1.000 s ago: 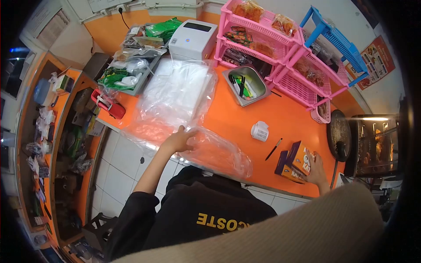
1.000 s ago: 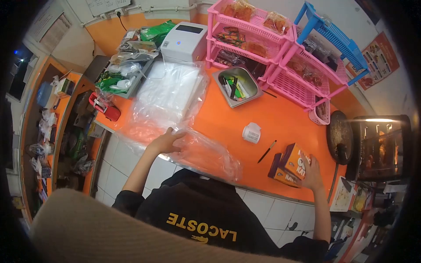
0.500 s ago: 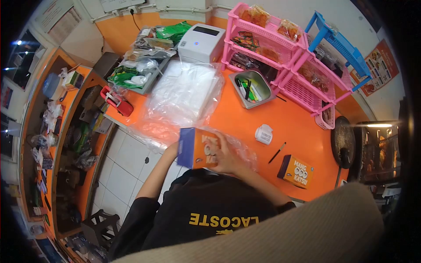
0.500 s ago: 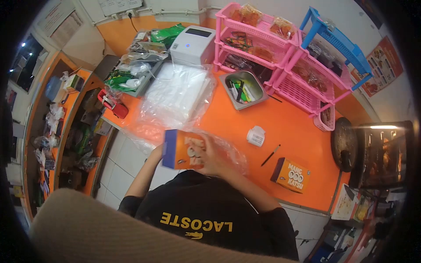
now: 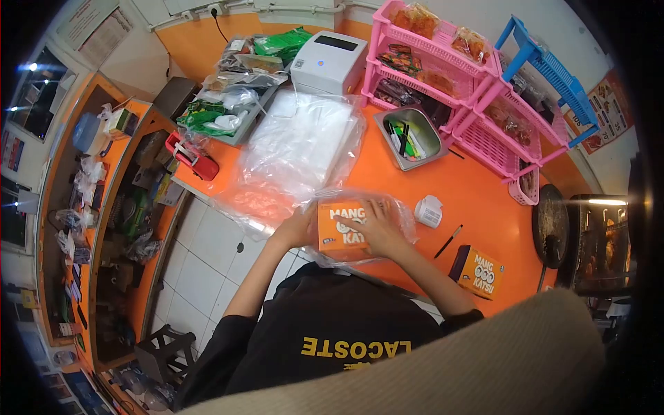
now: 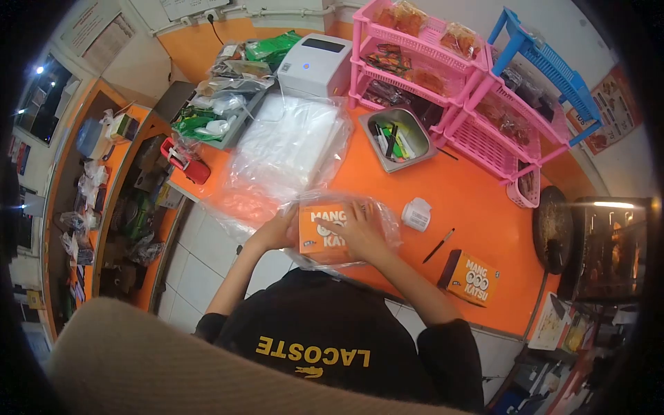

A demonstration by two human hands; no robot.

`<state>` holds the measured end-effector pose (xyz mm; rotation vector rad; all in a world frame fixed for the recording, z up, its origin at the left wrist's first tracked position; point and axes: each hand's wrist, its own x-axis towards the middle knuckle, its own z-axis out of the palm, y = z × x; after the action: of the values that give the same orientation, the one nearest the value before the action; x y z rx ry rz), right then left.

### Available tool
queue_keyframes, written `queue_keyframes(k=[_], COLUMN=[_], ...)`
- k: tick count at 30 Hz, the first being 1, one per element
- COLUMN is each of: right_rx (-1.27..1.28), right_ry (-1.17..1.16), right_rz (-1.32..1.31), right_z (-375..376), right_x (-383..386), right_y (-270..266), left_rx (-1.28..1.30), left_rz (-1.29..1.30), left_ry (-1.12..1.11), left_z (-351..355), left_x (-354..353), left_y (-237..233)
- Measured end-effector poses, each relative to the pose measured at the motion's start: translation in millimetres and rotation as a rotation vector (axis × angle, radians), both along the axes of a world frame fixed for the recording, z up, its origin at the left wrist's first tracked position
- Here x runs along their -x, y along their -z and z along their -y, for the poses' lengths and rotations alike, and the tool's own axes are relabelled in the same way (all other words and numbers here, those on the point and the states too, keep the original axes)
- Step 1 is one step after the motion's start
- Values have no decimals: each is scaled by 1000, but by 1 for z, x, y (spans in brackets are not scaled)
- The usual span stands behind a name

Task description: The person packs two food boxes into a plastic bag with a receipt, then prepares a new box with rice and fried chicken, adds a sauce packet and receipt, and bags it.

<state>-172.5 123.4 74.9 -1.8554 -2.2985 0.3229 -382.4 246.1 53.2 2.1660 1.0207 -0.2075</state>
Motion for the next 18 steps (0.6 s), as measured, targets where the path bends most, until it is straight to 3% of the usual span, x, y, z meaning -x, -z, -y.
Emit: queue_keyframes(k=[2,5,7,11,13,14,16,18], right_rx=[-15,-66,-85,248,552,499,389,270], right_ry=[15,-21,36,458,642,624,575,574], right_rz=[36,-92,-268,-6,311,333,379,233], right_z=[-3,21,57,171,221,235,248,248], right_x=[1,-21,-52,-119,-140,-151,-178,-201], right_y=[9,-15,-47,-68,-49,-39,-20,-6], left_rx=[-73,91,59,0,99,148,6,-69], left_rz=[121,58,107,79,176,226,265,241], left_ry=[90,24,56,10,-20,-38,-21,-42], left_z=[-8,-6,-3,19,28,31,31,37], left_x=[4,1,9,11,12,12,11,8], left_y=[44,-16,-38,-77,-94,-97,-84,-81])
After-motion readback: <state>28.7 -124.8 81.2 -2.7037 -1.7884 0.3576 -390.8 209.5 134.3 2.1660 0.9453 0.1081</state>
